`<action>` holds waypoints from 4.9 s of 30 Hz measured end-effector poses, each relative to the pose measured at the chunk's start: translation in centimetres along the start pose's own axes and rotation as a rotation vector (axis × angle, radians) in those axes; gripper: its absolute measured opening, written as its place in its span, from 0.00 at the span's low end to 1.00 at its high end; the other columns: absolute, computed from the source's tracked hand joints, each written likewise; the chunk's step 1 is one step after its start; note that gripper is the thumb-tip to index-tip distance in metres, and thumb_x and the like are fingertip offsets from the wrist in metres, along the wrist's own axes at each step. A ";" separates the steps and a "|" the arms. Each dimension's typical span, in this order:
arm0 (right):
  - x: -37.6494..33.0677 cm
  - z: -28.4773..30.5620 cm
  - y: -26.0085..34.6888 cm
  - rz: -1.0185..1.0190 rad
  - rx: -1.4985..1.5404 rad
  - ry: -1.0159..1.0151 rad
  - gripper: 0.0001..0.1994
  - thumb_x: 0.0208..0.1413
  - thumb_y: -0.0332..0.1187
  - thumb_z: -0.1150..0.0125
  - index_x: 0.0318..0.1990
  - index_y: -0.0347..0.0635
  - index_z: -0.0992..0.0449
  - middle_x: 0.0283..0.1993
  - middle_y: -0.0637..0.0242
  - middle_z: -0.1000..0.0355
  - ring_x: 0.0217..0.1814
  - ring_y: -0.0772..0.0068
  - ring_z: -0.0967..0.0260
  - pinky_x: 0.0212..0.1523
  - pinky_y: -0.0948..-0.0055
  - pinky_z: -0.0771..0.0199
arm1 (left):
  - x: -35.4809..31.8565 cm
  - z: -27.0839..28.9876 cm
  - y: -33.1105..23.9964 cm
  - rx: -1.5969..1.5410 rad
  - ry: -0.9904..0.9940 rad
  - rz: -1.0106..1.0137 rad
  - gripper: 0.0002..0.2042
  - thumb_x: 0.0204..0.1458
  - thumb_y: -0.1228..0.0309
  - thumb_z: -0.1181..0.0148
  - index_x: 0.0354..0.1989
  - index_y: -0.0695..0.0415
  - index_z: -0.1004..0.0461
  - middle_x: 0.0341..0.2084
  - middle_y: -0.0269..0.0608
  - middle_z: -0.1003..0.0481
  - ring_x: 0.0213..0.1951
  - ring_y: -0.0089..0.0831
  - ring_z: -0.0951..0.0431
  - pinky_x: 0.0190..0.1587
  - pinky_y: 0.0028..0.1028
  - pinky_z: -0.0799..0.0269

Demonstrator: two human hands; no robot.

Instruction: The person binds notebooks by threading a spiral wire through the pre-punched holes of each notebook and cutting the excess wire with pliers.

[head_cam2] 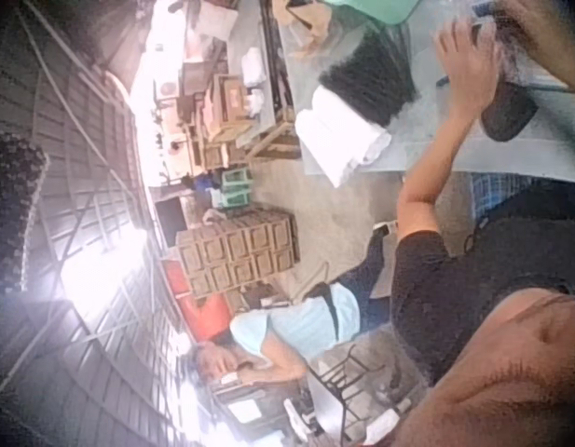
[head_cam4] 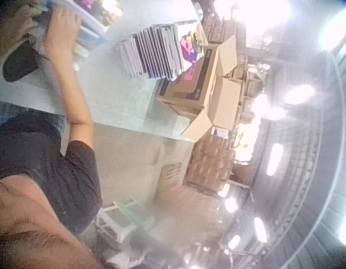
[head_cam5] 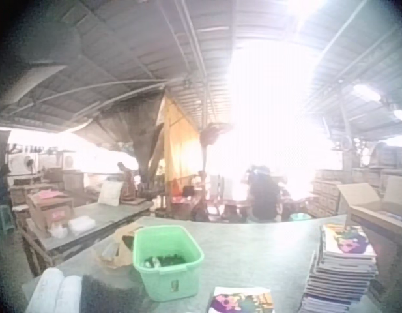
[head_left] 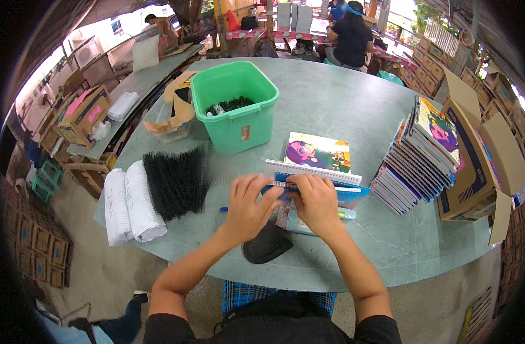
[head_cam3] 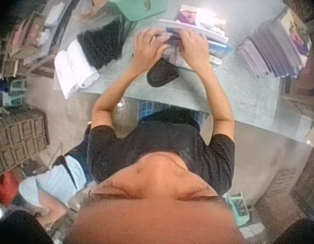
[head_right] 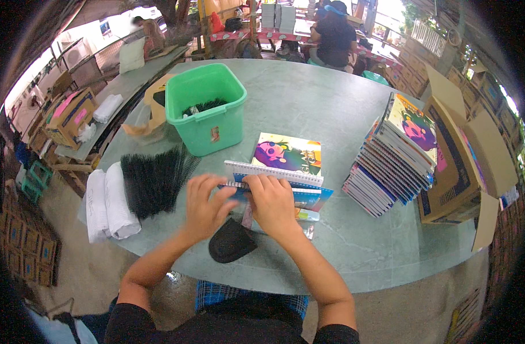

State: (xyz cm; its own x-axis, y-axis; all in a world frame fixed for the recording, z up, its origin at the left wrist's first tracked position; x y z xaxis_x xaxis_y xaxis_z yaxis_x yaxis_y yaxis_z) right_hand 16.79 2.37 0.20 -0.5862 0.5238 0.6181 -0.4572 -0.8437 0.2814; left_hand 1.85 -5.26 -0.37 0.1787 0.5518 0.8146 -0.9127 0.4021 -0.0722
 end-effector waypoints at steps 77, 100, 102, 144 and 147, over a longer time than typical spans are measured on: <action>-6.1 3.1 -8.0 -0.660 0.995 -0.113 0.10 0.50 0.31 0.36 0.38 0.35 0.21 0.33 0.68 0.25 0.35 0.83 0.32 0.37 0.81 0.31 | 3.0 -1.8 -2.9 -0.786 0.201 0.418 0.14 0.47 0.75 0.39 0.45 0.55 0.24 0.34 0.43 0.24 0.33 0.30 0.25 0.39 0.27 0.29; -6.4 3.1 -7.5 -0.561 1.214 -0.120 0.26 0.63 0.50 0.60 0.41 0.32 0.26 0.36 0.64 0.26 0.39 0.77 0.32 0.42 0.78 0.35 | 6.5 -2.6 -4.7 -0.931 -0.242 0.726 0.16 0.46 0.76 0.39 0.46 0.55 0.24 0.32 0.41 0.25 0.36 0.29 0.25 0.40 0.26 0.31; -6.9 2.5 -8.1 -0.622 1.244 -0.166 0.27 0.63 0.50 0.61 0.41 0.32 0.26 0.37 0.64 0.26 0.39 0.77 0.32 0.42 0.78 0.35 | 5.7 -3.4 -5.4 -0.708 0.115 0.433 0.15 0.47 0.75 0.39 0.46 0.56 0.25 0.32 0.41 0.24 0.35 0.29 0.25 0.41 0.26 0.30; -7.1 5.9 -7.7 -0.420 0.575 -0.062 0.12 0.50 0.26 0.41 0.43 0.38 0.25 0.37 0.58 0.25 0.35 0.70 0.27 0.35 0.74 0.29 | 3.9 -2.8 -5.7 -0.368 0.328 -0.154 0.12 0.41 0.72 0.38 0.36 0.58 0.27 0.34 0.44 0.30 0.41 0.43 0.31 0.44 0.37 0.35; -4.6 8.3 -5.1 -0.311 0.262 0.096 0.12 0.48 0.31 0.38 0.41 0.39 0.24 0.38 0.59 0.25 0.37 0.63 0.27 0.39 0.69 0.29 | -3.7 -1.3 1.3 -0.137 0.827 0.124 0.25 0.37 0.70 0.34 0.49 0.57 0.32 0.39 0.48 0.31 0.44 0.47 0.32 0.46 0.38 0.35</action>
State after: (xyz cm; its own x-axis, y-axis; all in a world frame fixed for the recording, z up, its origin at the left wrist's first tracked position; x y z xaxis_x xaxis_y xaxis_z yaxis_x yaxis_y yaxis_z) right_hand 27.40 3.28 2.02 -0.5121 0.7566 0.4066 -0.4442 -0.6384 0.6286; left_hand 0.46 -5.89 -4.23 0.3399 0.9332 0.1166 -0.9006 0.3587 -0.2457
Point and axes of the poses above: each hand's wrist, its own x-axis towards the middle knuckle, its own z-axis out of the back of the hand, y = z × x, the point moved 1 cm from there along x, towards the middle knuckle
